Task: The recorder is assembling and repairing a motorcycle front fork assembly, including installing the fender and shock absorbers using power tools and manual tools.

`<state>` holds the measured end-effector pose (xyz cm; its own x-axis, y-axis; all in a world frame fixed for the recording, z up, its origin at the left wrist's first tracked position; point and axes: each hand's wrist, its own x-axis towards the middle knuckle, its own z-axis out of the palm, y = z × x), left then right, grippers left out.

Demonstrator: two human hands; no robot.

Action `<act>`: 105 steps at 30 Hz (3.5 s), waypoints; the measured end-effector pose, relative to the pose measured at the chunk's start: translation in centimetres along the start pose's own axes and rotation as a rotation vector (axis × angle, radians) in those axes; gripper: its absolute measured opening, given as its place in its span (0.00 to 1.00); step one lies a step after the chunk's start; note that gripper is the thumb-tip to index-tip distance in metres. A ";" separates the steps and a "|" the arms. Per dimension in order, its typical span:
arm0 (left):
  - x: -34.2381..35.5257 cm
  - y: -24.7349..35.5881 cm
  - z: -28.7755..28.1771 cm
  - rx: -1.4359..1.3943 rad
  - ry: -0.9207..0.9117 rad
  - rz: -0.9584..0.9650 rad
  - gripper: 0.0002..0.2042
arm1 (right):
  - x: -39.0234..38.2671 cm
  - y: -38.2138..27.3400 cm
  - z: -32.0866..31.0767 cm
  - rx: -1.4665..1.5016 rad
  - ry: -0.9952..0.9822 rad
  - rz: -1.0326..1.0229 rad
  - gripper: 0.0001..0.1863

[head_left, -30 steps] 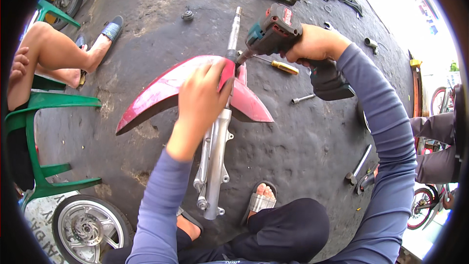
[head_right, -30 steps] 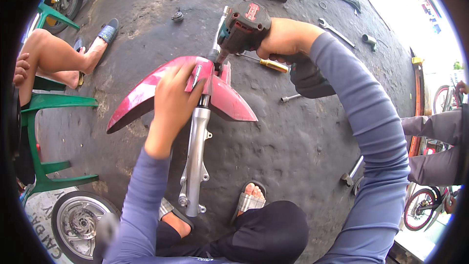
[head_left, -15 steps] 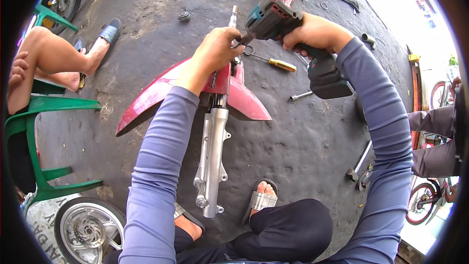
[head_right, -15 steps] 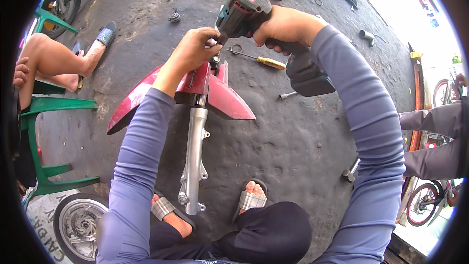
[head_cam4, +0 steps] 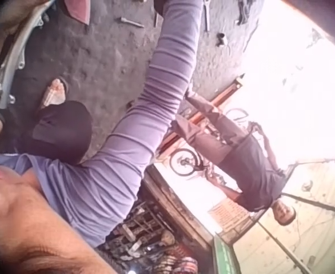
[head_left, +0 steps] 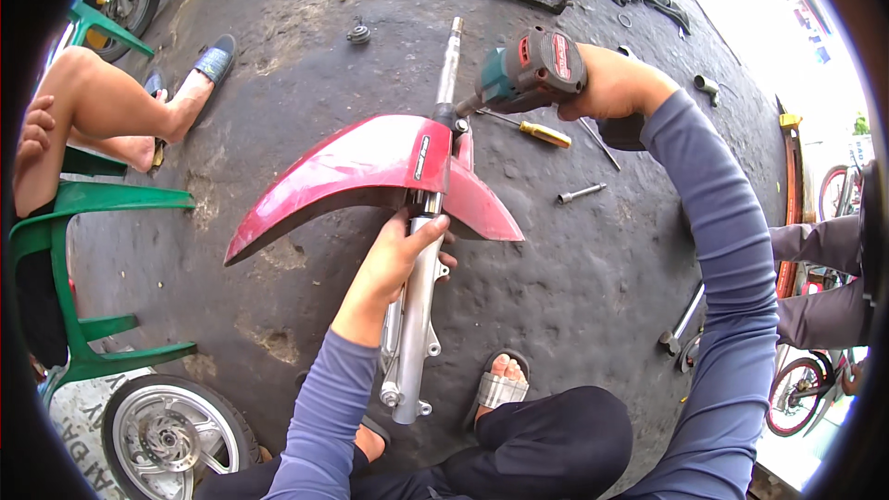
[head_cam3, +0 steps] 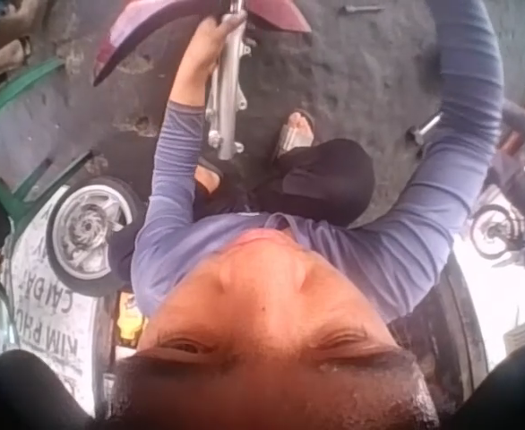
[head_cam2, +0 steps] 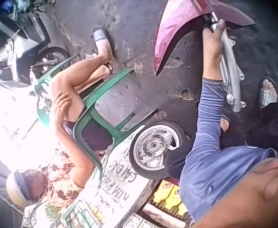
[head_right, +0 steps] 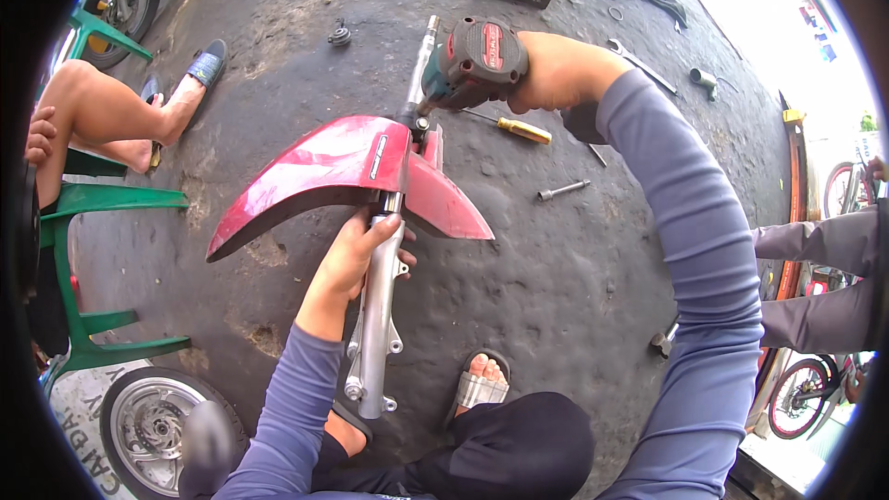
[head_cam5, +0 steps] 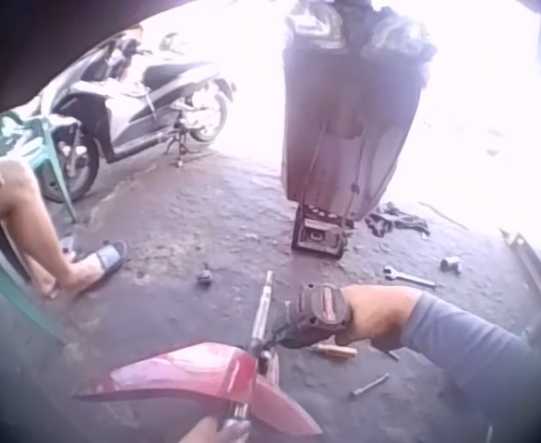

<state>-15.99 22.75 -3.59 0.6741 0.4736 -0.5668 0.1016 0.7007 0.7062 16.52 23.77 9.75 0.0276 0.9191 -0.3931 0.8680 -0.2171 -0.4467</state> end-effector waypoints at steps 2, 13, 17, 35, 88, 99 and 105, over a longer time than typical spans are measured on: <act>1.3 0.0 0.7 0.014 0.011 -0.009 0.27 | 0.3 0.0 -0.6 0.044 -0.042 0.089 0.17; 1.5 -0.7 1.2 0.115 0.073 0.012 0.20 | 0.6 -0.5 -0.6 0.193 -0.120 0.262 0.11; 1.6 -0.6 1.6 0.101 0.077 0.028 0.17 | 1.2 0.6 -0.8 0.267 -0.159 0.162 0.12; 1.8 -1.0 1.0 0.160 0.069 0.060 0.16 | 1.0 -0.5 -1.3 0.202 -0.199 0.319 0.11; -1.1 -5.1 -14.7 0.544 0.160 -0.123 0.25 | -23.4 20.5 28.4 -0.219 0.748 0.890 0.30; 9.7 -11.4 -10.6 0.005 -0.072 -0.212 0.29 | -4.1 -7.0 22.1 0.991 -0.131 0.315 0.25; 10.2 -10.9 -9.8 0.062 -0.078 -0.305 0.12 | -2.2 -11.5 26.4 1.772 0.227 0.315 0.11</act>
<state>-17.36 25.17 -21.25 0.6592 0.2026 -0.7242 0.3504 0.7693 0.5342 -6.62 15.53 -5.51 0.2599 0.7678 -0.5856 -0.6763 -0.2882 -0.6780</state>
